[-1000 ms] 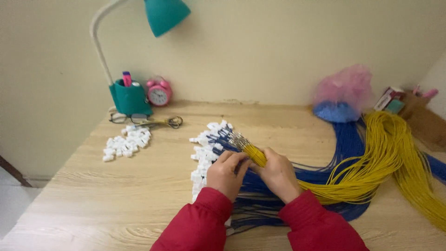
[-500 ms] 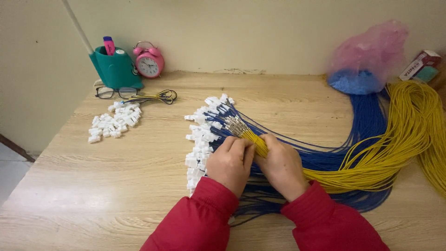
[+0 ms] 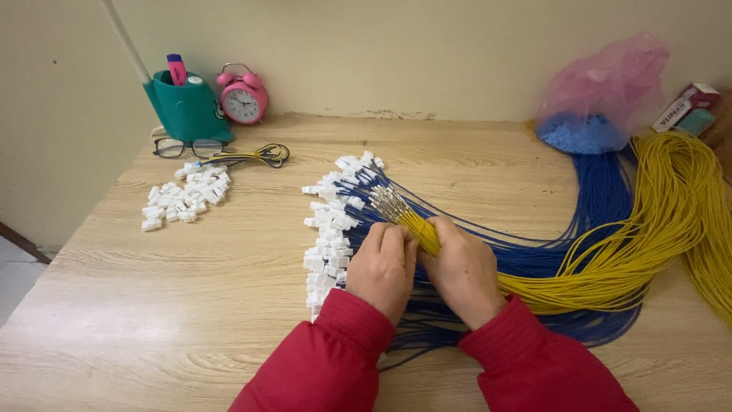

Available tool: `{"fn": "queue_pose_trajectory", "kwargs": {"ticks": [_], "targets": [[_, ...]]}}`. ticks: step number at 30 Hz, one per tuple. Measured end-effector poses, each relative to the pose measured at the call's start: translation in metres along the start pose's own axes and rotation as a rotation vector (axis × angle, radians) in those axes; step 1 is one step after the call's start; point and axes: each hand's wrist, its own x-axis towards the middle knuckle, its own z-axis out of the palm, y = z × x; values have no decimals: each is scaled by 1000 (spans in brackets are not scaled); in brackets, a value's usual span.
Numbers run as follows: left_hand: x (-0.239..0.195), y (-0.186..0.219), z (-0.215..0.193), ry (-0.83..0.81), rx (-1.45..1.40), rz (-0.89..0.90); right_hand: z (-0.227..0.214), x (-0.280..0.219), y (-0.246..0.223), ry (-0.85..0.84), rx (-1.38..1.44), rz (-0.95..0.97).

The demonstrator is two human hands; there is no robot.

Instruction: The person sits at a wooden table and assembles LED light strings by hand. They pick up individual blue and yellow wires and insert the ends into small white plastic connectors, creating a growing cluster of connected wires.

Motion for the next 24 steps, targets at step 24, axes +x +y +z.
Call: {"fn": "queue_pose_trajectory", "kwargs": {"ticks": [24], "targets": [[10,3,-19,101,-210,-20,-7,-4,-1,1,44,27]]}}
